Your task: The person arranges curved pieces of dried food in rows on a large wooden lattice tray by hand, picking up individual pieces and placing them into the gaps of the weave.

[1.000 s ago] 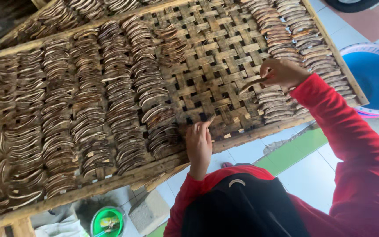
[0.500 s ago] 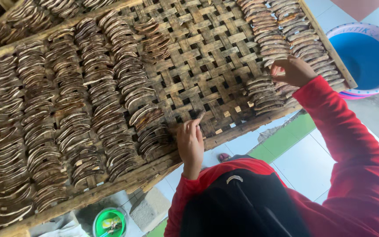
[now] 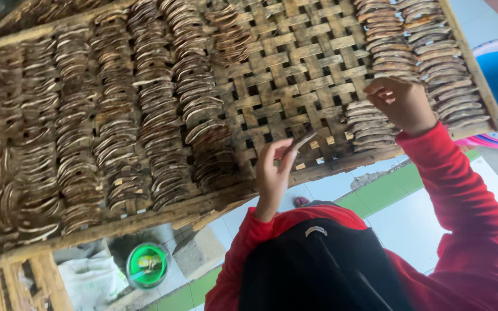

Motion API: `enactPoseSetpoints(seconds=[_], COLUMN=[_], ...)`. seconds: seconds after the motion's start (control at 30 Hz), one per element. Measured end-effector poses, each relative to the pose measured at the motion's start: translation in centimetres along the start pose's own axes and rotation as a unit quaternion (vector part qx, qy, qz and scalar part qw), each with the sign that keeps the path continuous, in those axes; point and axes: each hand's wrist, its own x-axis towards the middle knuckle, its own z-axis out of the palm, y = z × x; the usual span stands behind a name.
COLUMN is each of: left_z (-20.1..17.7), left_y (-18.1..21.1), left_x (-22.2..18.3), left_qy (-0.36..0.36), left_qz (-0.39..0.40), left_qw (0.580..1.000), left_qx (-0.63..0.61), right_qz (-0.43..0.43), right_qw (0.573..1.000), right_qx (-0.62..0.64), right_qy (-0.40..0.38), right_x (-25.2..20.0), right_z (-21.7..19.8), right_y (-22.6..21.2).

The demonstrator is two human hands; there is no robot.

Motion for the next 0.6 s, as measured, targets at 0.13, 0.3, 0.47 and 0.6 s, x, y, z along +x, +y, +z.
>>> enactPoseSetpoints(seconds=[0.13, 0.3, 0.47, 0.6], left_z=[3.5, 4.2, 2.4, 2.3], left_y=[0.3, -0.2, -1.2, -1.8], left_x=[1.6, 3.3, 2.2, 1.8], left_qy=[0.016, 0.027, 0.058, 0.05], left_qz=[0.092, 0.114, 0.134, 0.125], left_qw=[0.995, 0.991, 0.975, 0.978], left_qx=[0.038, 0.061, 0.165, 0.162], right_qz=[0.009, -0.064, 0.082, 0.099], right_qw=[0.929, 0.97, 0.966, 0.981], right_qx=[0.306, 0.186, 0.206, 0.106], right_qy=[-0.208, -0.145, -0.136, -0.131], right_x=[1.7, 4.0, 6.3, 5.1], right_z=[1.5, 2.7, 3.3, 2.8], right_y=[-5.1, -3.3, 5.4, 10.6])
